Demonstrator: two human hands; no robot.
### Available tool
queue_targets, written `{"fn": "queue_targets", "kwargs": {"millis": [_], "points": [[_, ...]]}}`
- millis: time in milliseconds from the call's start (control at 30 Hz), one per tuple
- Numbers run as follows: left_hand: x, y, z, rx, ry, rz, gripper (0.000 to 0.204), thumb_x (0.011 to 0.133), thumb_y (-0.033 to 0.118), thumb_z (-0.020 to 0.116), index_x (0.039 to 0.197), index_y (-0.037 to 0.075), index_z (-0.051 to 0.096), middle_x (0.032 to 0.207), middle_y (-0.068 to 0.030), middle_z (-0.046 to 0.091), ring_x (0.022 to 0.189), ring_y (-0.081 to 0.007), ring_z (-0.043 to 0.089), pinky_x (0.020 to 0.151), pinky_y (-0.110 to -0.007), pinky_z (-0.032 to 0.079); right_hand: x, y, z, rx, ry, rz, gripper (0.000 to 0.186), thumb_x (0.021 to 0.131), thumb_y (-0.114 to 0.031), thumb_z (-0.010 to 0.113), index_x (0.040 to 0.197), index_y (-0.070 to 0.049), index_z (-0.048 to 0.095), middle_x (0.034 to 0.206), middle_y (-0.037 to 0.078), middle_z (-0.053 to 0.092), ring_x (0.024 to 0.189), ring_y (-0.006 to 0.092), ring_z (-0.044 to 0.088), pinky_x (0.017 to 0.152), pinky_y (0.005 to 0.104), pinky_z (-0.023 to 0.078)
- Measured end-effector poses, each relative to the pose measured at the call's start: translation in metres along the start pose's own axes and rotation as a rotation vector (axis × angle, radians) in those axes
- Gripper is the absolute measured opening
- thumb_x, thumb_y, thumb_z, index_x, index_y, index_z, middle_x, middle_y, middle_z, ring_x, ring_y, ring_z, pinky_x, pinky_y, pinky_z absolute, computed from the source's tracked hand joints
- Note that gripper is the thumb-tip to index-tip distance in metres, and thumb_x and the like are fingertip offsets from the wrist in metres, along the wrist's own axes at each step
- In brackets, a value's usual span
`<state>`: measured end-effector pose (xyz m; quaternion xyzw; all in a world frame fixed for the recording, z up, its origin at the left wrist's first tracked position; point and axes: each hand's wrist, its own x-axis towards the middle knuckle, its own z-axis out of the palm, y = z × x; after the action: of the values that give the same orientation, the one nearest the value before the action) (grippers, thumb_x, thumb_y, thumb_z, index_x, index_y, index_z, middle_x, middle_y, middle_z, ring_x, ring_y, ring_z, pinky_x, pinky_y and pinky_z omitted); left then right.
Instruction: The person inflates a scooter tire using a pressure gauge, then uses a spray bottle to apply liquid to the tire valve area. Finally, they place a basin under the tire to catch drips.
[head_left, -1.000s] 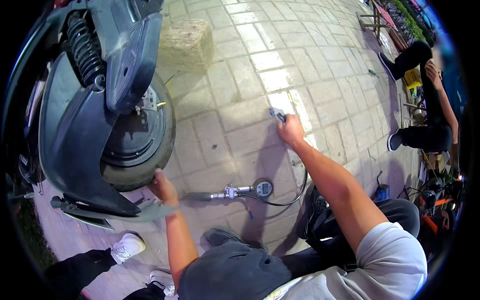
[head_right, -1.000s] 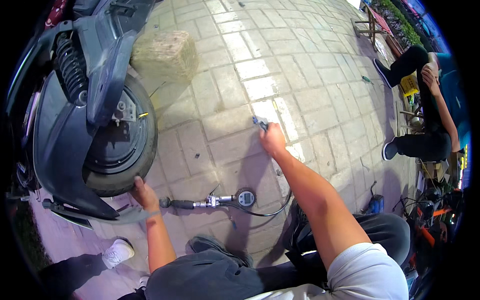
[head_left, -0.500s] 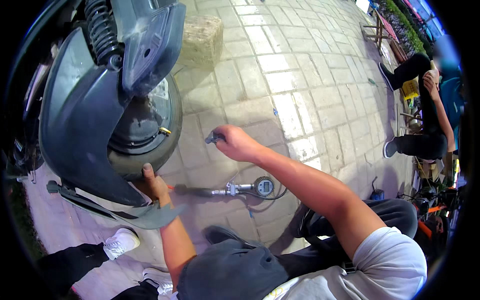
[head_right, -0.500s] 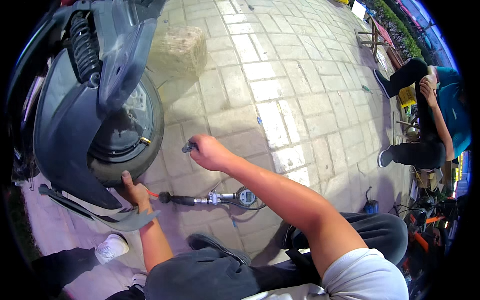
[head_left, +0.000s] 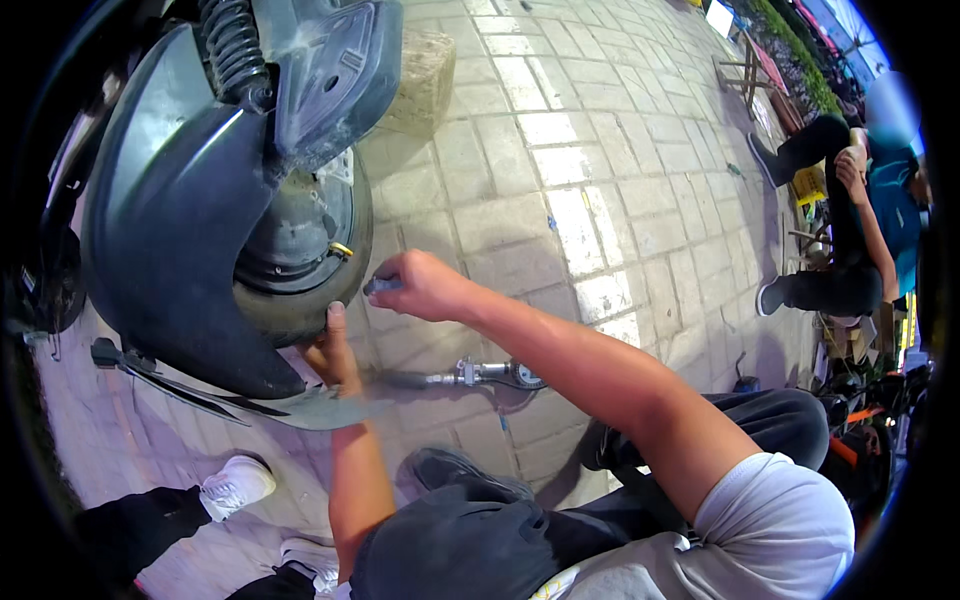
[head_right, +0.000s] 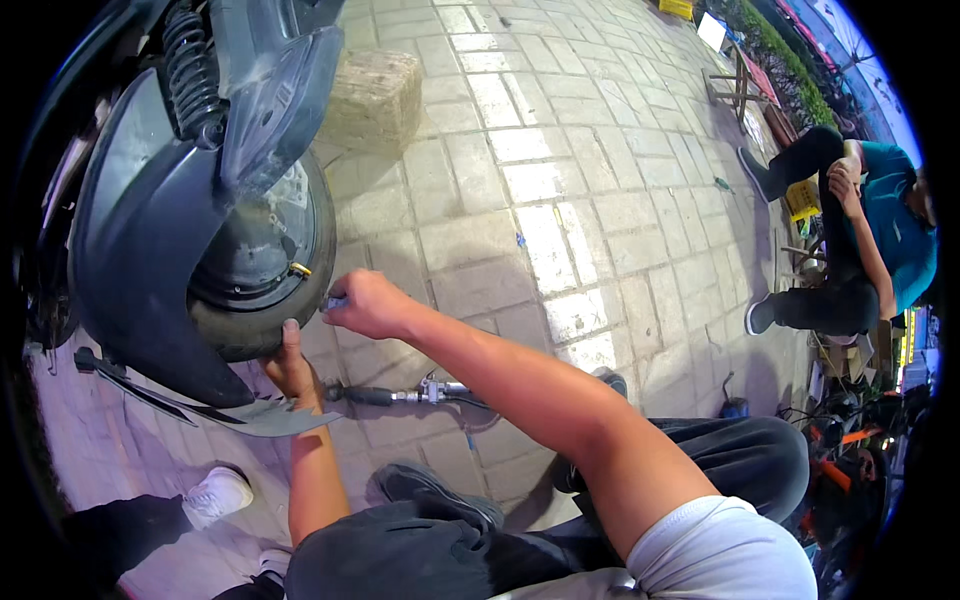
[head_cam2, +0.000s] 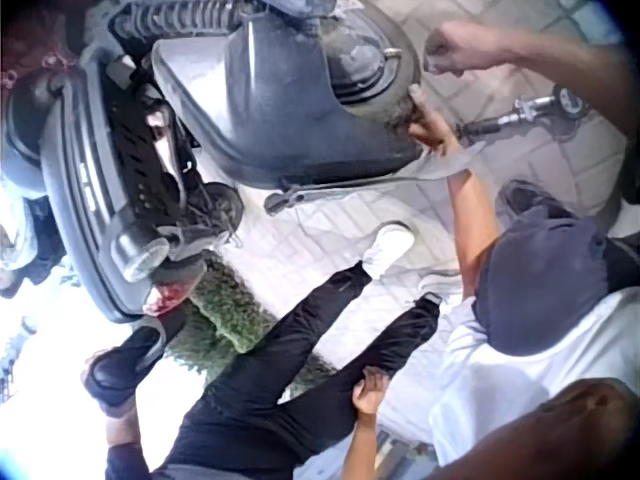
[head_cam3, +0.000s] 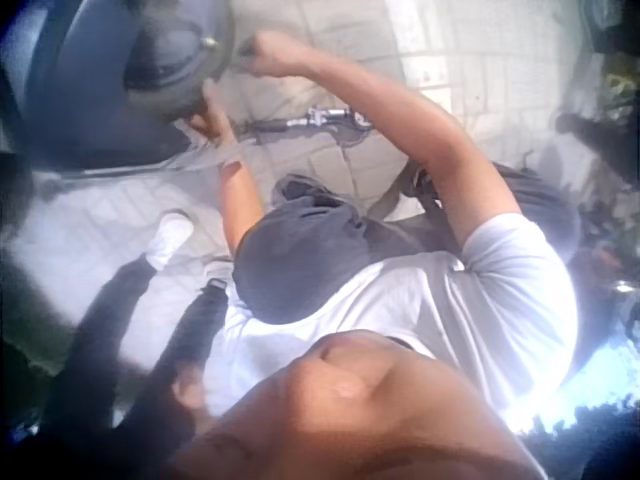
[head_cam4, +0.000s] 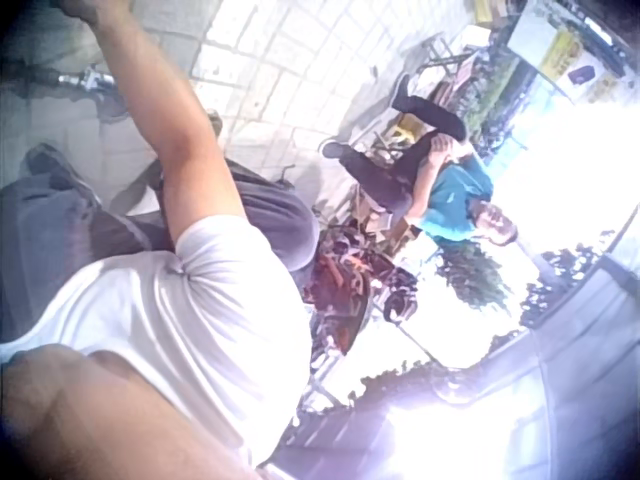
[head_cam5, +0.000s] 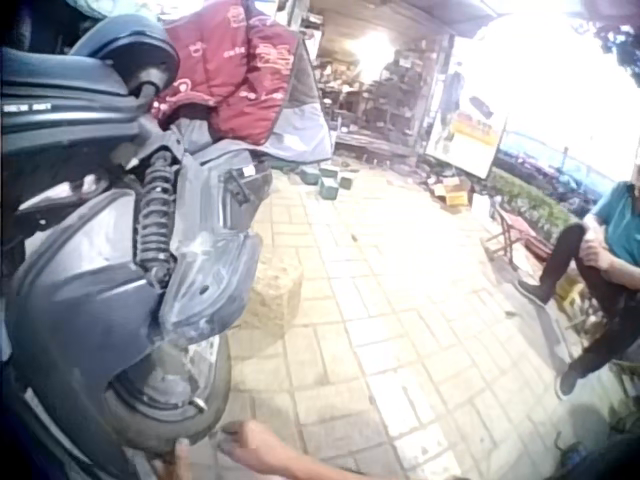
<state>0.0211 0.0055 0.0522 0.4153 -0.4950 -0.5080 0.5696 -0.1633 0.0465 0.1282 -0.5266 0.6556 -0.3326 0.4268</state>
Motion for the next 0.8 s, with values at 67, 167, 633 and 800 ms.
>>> {"fn": "queue_targets", "kwargs": {"millis": [67,167,633,800], "points": [[-0.005,0.009,0.002,-0.018,0.047,0.003,0.066,0.082,0.013,0.072,0.136,-0.003,0.038,0.135,-0.0132,0.048,0.119,-0.0234,0.048,0.104,-0.036,0.034,-0.006,-0.005,-0.003,0.254,-0.045,0.156,0.032,0.077,-0.019,0.069,0.093,0.009,0.062,0.079,0.017,0.067,0.068,0.0237,0.066,0.064,0.0348,0.052],[0.001,0.017,-0.015,0.129,0.103,0.009,0.066,0.084,0.025,0.071,0.134,-0.004,0.04,0.134,-0.0126,0.049,0.117,-0.0236,0.048,0.103,-0.035,0.034,-0.015,-0.018,-0.005,0.483,-0.014,0.228,0.034,0.077,-0.017,0.071,0.094,0.011,0.061,0.077,0.013,0.065,0.062,0.0148,0.064,0.059,0.0303,0.051],[0.025,0.022,-0.038,0.149,0.08,0.073,0.052,0.089,0.032,0.065,0.123,-0.005,0.051,0.122,-0.0132,0.055,0.104,-0.0221,0.054,0.093,-0.033,0.042,0.002,-0.02,0.036,0.08,0.328,-0.332,0.028,0.074,-0.01,0.074,0.096,-0.003,0.06,0.087,0.013,0.058,0.085,0.0312,0.056,0.075,0.0391,0.045],[0.024,0.033,-0.037,0.116,0.07,0.073,0.05,0.09,0.031,0.064,0.123,-0.005,0.052,0.121,-0.0132,0.055,0.102,-0.0223,0.054,0.093,-0.033,0.043,-0.006,-0.021,0.056,0.091,0.456,-0.449,0.028,0.07,-0.005,0.073,0.094,-0.005,0.058,0.092,0.011,0.055,0.09,0.0335,0.05,0.078,0.041,0.041]]}}
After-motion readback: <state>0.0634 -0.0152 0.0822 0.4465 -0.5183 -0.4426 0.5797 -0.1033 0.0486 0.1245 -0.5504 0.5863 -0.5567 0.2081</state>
